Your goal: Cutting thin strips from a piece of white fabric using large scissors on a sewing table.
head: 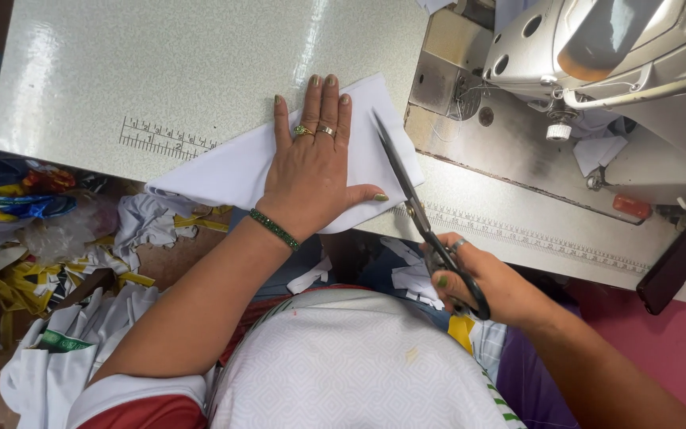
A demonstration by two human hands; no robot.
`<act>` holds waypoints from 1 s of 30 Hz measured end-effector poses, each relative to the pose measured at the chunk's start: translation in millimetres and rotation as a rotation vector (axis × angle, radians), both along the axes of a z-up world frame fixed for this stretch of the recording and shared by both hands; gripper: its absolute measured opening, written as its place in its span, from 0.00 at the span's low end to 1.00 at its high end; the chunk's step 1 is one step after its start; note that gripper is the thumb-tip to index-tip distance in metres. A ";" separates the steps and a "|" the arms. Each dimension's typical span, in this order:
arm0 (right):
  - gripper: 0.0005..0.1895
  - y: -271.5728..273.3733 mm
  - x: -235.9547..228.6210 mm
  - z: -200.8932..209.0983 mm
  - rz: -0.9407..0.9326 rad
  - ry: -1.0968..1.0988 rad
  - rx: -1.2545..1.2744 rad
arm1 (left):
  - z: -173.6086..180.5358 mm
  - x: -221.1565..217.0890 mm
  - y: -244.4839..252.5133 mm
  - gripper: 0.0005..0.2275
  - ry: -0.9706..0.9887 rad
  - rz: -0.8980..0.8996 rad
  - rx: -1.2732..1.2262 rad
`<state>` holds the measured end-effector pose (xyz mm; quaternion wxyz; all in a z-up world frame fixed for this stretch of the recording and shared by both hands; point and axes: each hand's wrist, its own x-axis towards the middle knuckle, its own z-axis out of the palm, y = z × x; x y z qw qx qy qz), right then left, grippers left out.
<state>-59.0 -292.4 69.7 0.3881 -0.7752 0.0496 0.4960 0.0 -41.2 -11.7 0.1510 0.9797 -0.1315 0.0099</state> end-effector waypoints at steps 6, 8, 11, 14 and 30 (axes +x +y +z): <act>0.28 28.5 25.2 1.3 0.130 0.003 -0.152 | -0.4 -0.1 0.3 0.54 0.005 -0.004 0.005; 0.33 31.0 22.9 2.3 0.172 -0.030 -0.176 | 0.4 -0.8 1.1 0.54 0.000 -0.006 -0.002; 0.39 34.2 20.7 3.1 0.192 -0.050 -0.198 | 1.3 -0.5 1.2 0.54 -0.028 -0.008 -0.024; 0.40 37.0 20.0 4.6 0.156 -0.024 -0.184 | 1.6 -0.6 1.1 0.54 -0.036 -0.010 -0.036; 0.24 33.0 32.9 3.3 0.116 -0.050 -0.153 | 0.8 -1.1 1.7 0.55 -0.020 -0.006 -0.022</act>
